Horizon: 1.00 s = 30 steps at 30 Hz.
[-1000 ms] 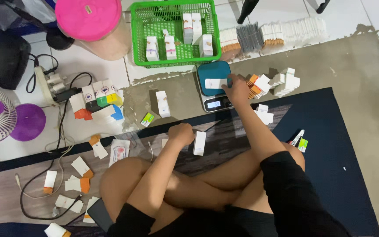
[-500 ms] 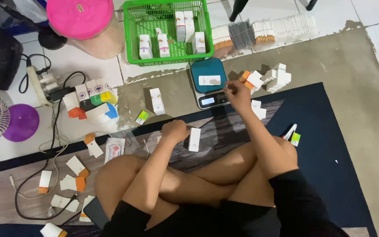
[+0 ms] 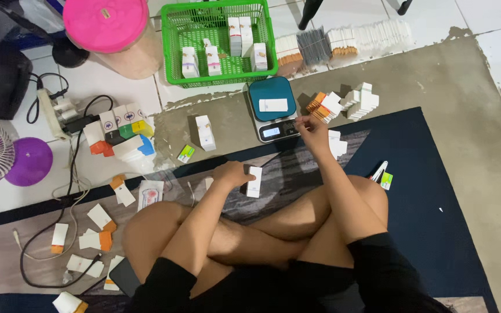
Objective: The person sits on the floor and repeatedly picks up small white boxes, places them on a digital scale, and then moves them to a green basket. The person handles the boxes one at a time, weighing each before placing it in the basket.
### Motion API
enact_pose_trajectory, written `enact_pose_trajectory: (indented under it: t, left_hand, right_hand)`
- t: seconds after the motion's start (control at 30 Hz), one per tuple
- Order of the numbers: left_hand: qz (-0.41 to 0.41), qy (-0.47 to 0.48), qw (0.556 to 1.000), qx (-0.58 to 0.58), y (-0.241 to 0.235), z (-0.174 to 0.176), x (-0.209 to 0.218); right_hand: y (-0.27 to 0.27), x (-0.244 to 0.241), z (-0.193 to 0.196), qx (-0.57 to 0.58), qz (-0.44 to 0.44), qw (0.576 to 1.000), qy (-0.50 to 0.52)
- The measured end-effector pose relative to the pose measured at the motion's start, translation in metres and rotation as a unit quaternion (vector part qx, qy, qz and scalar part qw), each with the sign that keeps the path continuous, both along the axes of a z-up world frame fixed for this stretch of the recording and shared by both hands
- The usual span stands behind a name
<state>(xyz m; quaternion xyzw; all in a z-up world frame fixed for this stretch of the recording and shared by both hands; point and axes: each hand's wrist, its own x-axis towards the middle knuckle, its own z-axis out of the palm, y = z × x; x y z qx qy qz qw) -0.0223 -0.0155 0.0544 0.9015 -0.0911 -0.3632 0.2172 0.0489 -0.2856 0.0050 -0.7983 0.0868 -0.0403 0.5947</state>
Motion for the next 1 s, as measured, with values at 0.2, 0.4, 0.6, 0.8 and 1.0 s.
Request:
enact_pose_trajectory:
  t: [0.2,0.4,0.6,0.8,1.0]
  left_hand:
    - [0.013,0.001,1.0,0.001,-0.002,-0.015,0.001]
    - [0.0,0.001,1.0,-0.009,-0.002,-0.006,0.004]
    - [0.013,-0.022,1.0,-0.018,0.0,-0.011,0.006]
    - [0.066,-0.071,0.992,-0.081,0.005,0.022,0.015]
    - [0.108,-0.149,0.98,-0.07,0.004,-0.002,0.016]
  right_hand:
    - [0.0,0.007,-0.013,-0.087,-0.008,0.996,0.001]
    - [0.015,0.017,0.004,-0.253,0.08,0.953,-0.147]
    - [0.044,0.044,0.045,-0.404,0.265,0.872,-0.076]
    - [0.043,0.065,-0.002,-0.512,0.28,0.796,-0.161]
    - [0.042,0.041,-0.032,-0.447,0.25,0.825,-0.237]
